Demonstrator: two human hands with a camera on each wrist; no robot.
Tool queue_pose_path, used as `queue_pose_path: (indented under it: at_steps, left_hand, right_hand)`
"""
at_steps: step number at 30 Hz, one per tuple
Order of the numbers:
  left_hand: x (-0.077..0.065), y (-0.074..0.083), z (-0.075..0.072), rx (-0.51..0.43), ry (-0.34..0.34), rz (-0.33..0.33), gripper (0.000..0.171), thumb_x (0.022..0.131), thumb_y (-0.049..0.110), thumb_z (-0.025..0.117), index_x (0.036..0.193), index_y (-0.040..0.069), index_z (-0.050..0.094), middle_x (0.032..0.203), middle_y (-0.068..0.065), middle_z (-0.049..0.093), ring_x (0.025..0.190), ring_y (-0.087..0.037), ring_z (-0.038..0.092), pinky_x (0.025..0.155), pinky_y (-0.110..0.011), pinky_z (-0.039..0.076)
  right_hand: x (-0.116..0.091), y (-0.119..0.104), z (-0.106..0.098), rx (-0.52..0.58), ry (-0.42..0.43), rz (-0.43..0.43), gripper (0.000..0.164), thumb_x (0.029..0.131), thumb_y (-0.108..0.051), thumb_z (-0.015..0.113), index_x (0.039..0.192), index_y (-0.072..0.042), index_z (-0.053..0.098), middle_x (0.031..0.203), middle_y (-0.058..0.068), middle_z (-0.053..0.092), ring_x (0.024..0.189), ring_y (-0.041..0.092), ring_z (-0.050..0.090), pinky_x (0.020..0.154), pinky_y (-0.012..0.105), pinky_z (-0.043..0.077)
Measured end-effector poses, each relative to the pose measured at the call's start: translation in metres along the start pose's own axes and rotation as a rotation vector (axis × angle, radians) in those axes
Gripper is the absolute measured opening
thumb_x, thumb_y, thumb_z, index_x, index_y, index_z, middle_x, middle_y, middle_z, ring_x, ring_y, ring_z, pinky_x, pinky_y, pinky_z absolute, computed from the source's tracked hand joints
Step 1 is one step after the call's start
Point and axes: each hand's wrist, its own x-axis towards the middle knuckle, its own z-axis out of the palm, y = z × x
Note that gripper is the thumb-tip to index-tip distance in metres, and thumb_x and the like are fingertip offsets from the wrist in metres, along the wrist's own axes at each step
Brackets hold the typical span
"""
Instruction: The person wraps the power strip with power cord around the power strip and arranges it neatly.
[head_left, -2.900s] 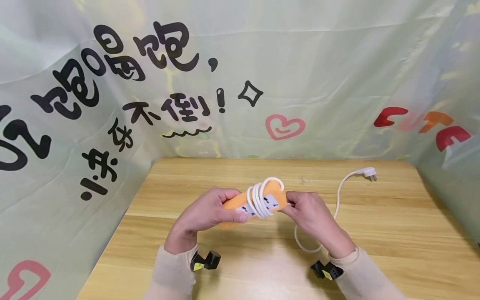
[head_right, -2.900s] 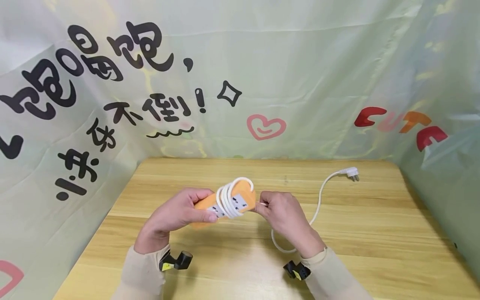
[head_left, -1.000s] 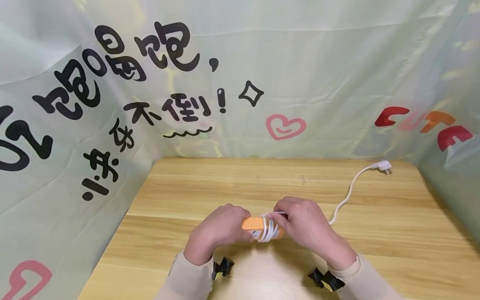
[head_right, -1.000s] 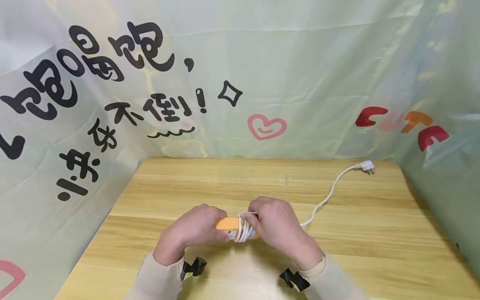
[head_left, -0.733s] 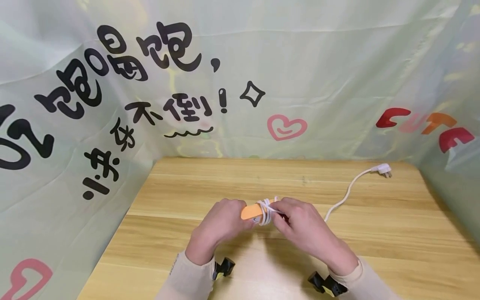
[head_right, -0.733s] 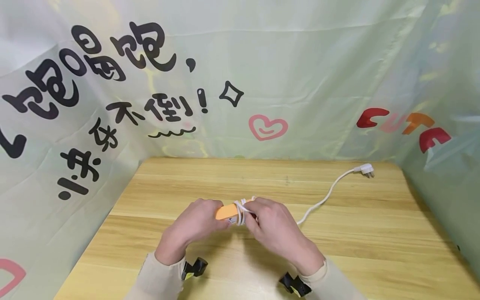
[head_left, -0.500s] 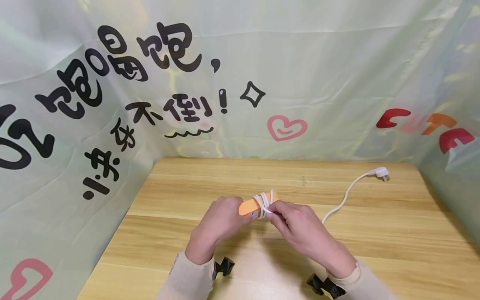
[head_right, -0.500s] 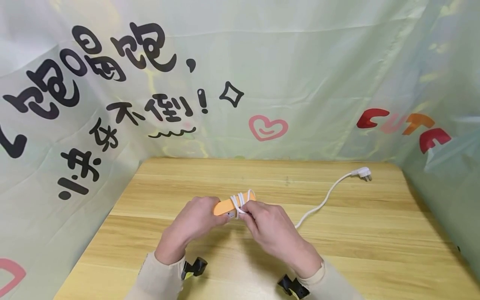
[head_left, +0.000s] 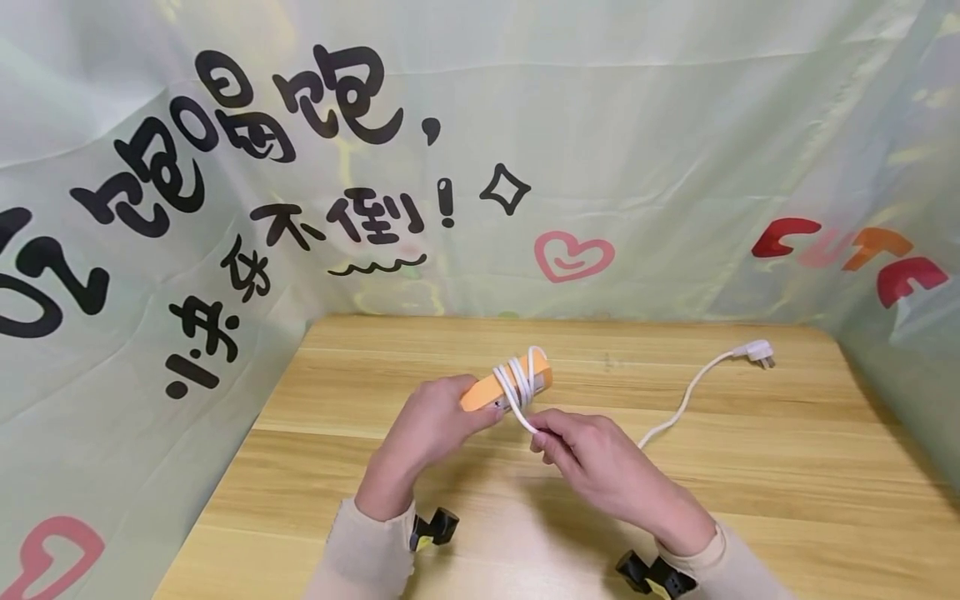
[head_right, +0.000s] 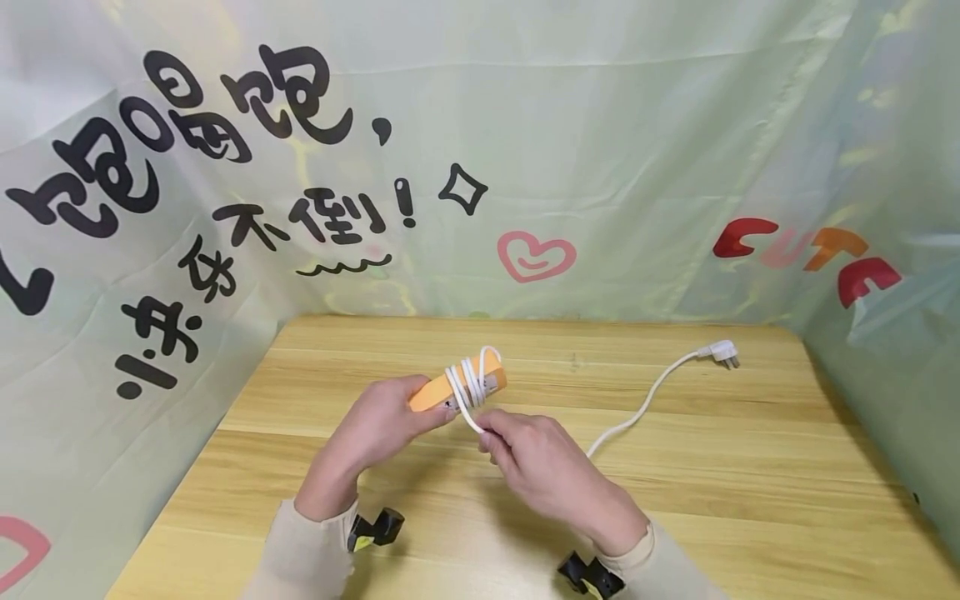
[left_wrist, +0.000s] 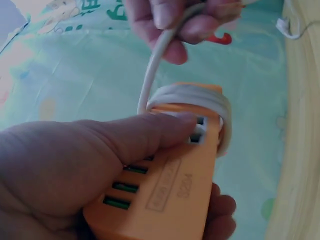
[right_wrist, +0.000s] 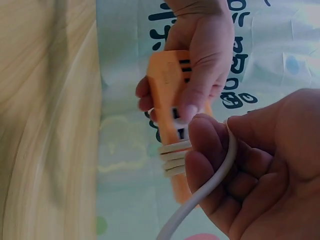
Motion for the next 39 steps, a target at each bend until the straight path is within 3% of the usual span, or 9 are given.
queue_pose_path:
  at_steps: [5,13,19,26,29,33,39]
  left_hand:
    - [0.001,-0.001,-0.003,-0.1,-0.019,0.02,0.023,0.092,0.045,0.078,0.092,0.024,0.07,0.07,0.003,0.055,0.062,-0.015,0.05,0.055,-0.031,0.042]
    - [0.002,-0.005,-0.01,-0.219,-0.019,0.012,0.022,0.089,0.044,0.082,0.095,0.024,0.074,0.071,0.002,0.056,0.063,-0.015,0.049,0.057,-0.032,0.042]
    - [0.003,-0.008,-0.014,-0.277,-0.04,0.024,0.021,0.088,0.042,0.084,0.094,0.023,0.075,0.073,0.001,0.059,0.065,-0.016,0.051,0.059,-0.032,0.043]
    - [0.004,-0.01,-0.015,-0.383,-0.097,0.036,0.025,0.089,0.04,0.084,0.1,0.019,0.078,0.078,0.0,0.066,0.069,-0.016,0.058,0.062,-0.032,0.048]
    - [0.004,-0.012,-0.017,-0.433,-0.126,0.041,0.026,0.089,0.037,0.085,0.103,0.016,0.078,0.08,-0.001,0.068,0.069,-0.016,0.06,0.062,-0.032,0.05]
    - [0.002,-0.014,-0.021,-0.476,-0.157,0.063,0.026,0.088,0.029,0.086,0.106,0.012,0.077,0.08,-0.001,0.068,0.068,-0.016,0.059,0.062,-0.03,0.049]
    - [-0.002,-0.012,-0.027,-0.552,-0.175,0.077,0.026,0.09,0.025,0.084,0.11,0.011,0.076,0.081,-0.001,0.067,0.069,-0.015,0.057,0.062,-0.029,0.049]
  right_hand:
    - [0.0,0.001,0.0,0.007,0.015,0.048,0.012,0.104,-0.013,0.067,0.096,-0.021,0.068,0.075,-0.014,0.065,0.065,-0.006,0.055,0.058,0.021,0.049]
    - [0.002,0.006,0.003,-0.031,0.084,0.118,0.034,0.103,-0.024,0.069,0.073,-0.026,0.052,0.061,-0.021,0.042,0.053,-0.007,0.035,0.048,0.019,0.033]
    - [0.003,0.011,0.004,-0.078,0.121,0.131,0.043,0.101,-0.027,0.071,0.069,-0.024,0.043,0.063,-0.02,0.024,0.054,-0.005,0.024,0.05,0.018,0.022]
    - [0.004,0.011,0.003,-0.055,0.035,0.197,0.029,0.107,-0.026,0.062,0.079,-0.026,0.054,0.065,-0.017,0.034,0.059,-0.001,0.036,0.056,0.022,0.035]
    - [0.003,0.01,0.002,-0.057,-0.006,0.177,0.021,0.108,-0.015,0.06,0.09,-0.026,0.061,0.073,-0.016,0.046,0.068,0.001,0.046,0.064,0.025,0.043]
    - [0.002,0.01,-0.001,-0.049,-0.03,0.134,0.025,0.106,-0.006,0.06,0.093,-0.027,0.063,0.081,-0.017,0.056,0.07,0.0,0.049,0.064,0.025,0.045]
    - [0.0,0.011,-0.004,-0.039,0.005,0.113,0.024,0.107,-0.022,0.062,0.084,-0.027,0.058,0.069,-0.021,0.052,0.058,-0.004,0.041,0.055,0.022,0.039]
